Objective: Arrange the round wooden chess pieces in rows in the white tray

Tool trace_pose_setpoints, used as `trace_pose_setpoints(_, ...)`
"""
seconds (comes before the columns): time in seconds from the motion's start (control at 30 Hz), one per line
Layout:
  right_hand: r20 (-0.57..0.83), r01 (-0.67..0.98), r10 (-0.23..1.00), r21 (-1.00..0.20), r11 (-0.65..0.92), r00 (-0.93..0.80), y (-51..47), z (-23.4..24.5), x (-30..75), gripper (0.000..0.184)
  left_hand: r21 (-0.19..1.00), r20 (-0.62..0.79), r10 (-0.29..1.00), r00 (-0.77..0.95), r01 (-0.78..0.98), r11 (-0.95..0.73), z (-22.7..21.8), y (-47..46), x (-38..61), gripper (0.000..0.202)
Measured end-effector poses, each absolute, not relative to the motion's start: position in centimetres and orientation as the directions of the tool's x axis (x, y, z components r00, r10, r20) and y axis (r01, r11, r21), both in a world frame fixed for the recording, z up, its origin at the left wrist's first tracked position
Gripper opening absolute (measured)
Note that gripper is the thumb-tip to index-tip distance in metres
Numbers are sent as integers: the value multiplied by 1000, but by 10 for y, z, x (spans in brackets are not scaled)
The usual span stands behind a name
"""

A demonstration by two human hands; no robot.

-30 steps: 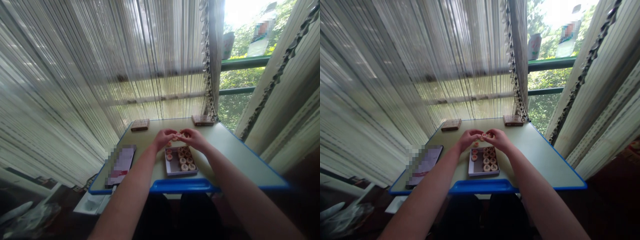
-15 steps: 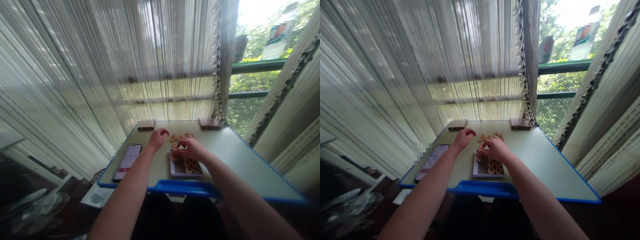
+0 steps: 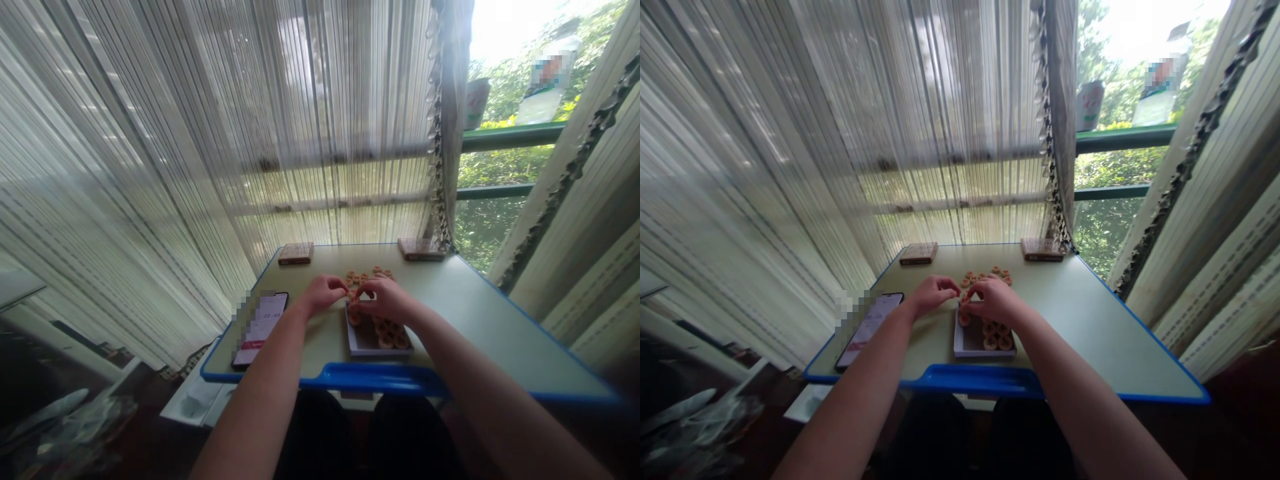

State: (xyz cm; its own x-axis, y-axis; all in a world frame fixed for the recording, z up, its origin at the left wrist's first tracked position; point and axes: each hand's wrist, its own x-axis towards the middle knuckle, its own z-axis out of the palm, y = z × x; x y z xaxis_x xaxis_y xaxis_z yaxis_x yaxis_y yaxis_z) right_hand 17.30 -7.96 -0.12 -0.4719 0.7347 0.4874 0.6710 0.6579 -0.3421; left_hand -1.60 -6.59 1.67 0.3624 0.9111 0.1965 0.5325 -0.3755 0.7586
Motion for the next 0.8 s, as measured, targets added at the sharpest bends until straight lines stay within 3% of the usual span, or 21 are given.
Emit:
trace_pose_setpoints(0.17, 513, 662, 716, -329, 673, -472, -79, -2, 177, 23, 720, 214, 882, 421, 543, -433, 18, -72, -12, 19)
trace_pose_setpoints(0.4, 652, 648, 635, -279, 709, -414, -85, 0, 180, 17, 635, 423, 840, 339, 551, -542, 15, -87, -2, 20)
trace_pose_setpoints(0.8, 640, 606, 627, -301, 736, -444, -85, -4, 175, 21, 667, 387, 867, 316, 553, -499, 4, -97, -13, 28)
